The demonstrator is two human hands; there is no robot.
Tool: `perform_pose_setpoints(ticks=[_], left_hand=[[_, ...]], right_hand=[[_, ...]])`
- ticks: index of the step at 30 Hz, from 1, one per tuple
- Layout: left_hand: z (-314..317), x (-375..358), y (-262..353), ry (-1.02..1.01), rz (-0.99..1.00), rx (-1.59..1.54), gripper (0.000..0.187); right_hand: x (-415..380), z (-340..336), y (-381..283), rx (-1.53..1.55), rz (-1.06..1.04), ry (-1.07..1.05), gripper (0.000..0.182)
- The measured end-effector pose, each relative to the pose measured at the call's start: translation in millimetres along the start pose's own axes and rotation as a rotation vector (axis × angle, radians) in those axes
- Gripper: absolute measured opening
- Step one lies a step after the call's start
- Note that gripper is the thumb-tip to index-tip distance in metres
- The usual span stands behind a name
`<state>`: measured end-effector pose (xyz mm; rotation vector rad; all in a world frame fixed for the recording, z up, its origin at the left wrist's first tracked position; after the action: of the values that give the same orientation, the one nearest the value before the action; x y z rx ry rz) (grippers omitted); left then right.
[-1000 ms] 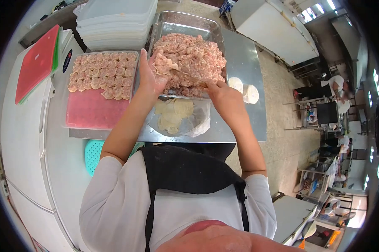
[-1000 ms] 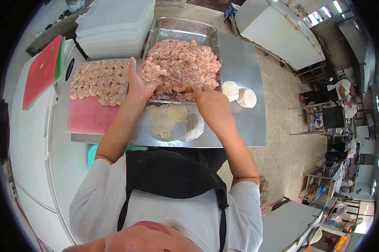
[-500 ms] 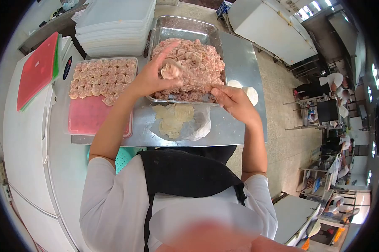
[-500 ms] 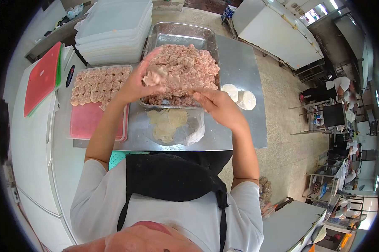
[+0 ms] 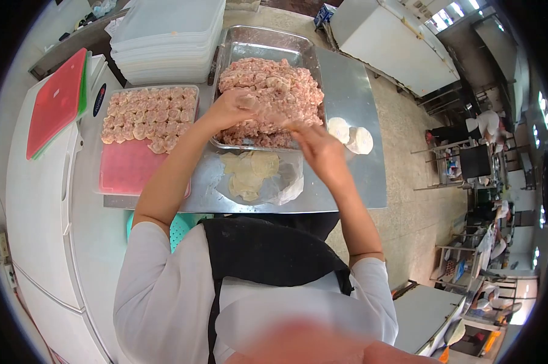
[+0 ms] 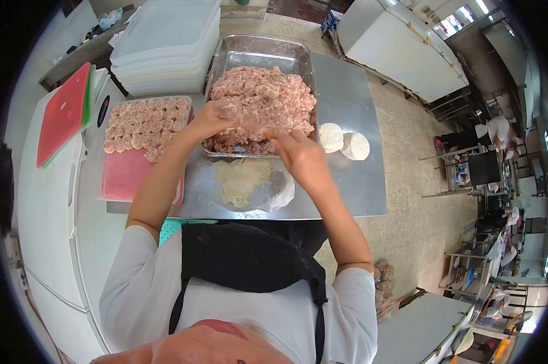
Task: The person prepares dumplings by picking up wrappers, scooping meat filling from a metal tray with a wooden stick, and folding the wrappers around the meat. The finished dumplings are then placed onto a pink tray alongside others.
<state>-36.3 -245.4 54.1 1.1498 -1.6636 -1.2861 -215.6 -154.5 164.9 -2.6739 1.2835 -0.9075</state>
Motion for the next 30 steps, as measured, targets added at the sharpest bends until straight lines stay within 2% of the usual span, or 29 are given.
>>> perform_pose_setpoints(ticks=[2,4,5,7,8,9,10,11,12,13,14,15,17,18,19,20,21,23,25,26,28,30], left_hand=[[5.3,-1.7,-6.3,-0.043,0.019,0.095,0.05],[-2.1,-14.1,15.5,0.064,0.115,0.332,0.06],[-3.4,-18.9,20.0,0.057,0.117,0.338,0.06],[-5.7,-26.2,27.8,0.042,0.063,0.229,0.074],[-4.8,-30.7,38.5,0.034,0.064,0.227,0.074],[-3.1,-37.4,70.8,0.028,0.203,0.229,0.07],[-0.6,-42.8,93.8,0.026,0.341,0.23,0.067],[1.0,-39.9,93.7,0.027,0.34,0.228,0.067],[12.2,-37.6,98.6,-0.086,0.412,0.184,0.06],[22.0,-38.1,103.3,-0.198,0.484,0.138,0.052],[20.7,-36.1,103.0,-0.2,0.482,0.136,0.052],[25.8,-35.0,99.8,-0.251,0.46,0.238,0.046],[31.4,-37.4,92.4,-0.293,0.438,0.341,0.041],[21.8,-32.6,76.5,-0.19,0.303,0.357,0.042],[9.5,-29.2,61.3,-0.084,0.169,0.372,0.043],[7.2,-28.3,58.2,-0.078,0.166,0.374,0.043],[6.4,-27.0,57.6,-0.095,0.181,0.285,0.044],[6.7,-28.5,56.4,-0.115,0.196,0.197,0.046],[-8.6,-38.7,77.3,0.107,0.322,0.321,0.045],[-8.1,-43.4,85.5,0.114,0.32,0.324,0.045],[1.2,-54.6,118.1,-0.023,0.328,0.107,0.048],[-0.3,-51.2,105.5,-0.041,0.308,0.183,0.048]], right_hand=[[-14.5,31.1,30.7,-0.008,0.018,-0.046,0.02],[-30.4,51.8,90.0,-0.155,0.294,-0.345,0.024],[-40.7,59.5,108.8,-0.096,0.314,-0.423,0.025],[-42.3,36.4,113.8,-0.035,0.374,-0.396,0.025],[-44.7,24.5,112.1,0.027,0.431,-0.377,0.025],[-41.5,11.7,101.4,0.024,0.435,-0.376,0.025],[-34.8,1.8,82.3,0.29,0.431,-0.353,0.025],[-30.4,-1.4,66.8,0.559,0.422,-0.326,0.025],[-28.5,5.6,57.6,0.559,0.424,-0.328,0.025],[-18.3,6.6,33.4,0.519,0.261,-0.267,0.025],[-13.2,1.8,13.3,0.477,0.1,-0.204,0.025],[-12.1,-1.4,14.3,0.478,0.104,-0.205,0.025],[-4.8,-0.8,18.6,0.204,0.112,-0.335,0.024],[-2.3,-7.3,8.7,0.205,0.104,-0.336,0.024],[-0.1,-23.8,-1.6,0.057,0.106,-0.249,0.024],[1.3,-35.4,-7.9,-0.089,0.113,-0.161,0.024],[1.2,-33.9,-17.8,-0.057,0.0,-0.075,0.023],[3.1,-32.2,-9.0,-0.061,0.026,-0.117,0.023],[9.6,-43.9,-5.6,-0.002,0.097,-0.226,0.023],[9.9,-50.8,-7.3,0.002,0.09,-0.227,0.023],[7.7,-52.6,-0.1,0.274,0.202,-0.225,0.024],[6.6,-23.1,-2.4,0.278,0.131,-0.229,0.025]])
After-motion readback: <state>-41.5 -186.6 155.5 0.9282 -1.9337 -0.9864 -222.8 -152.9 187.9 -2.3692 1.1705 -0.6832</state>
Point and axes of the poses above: each hand's wrist, its own x-axis towards the middle knuckle, its own z-axis out of the palm, y = z × x, the point moved 10 cm from there along x, towards the middle knuckle, and after that the axes turned 1 degree about -y, right-handed, at the moved point
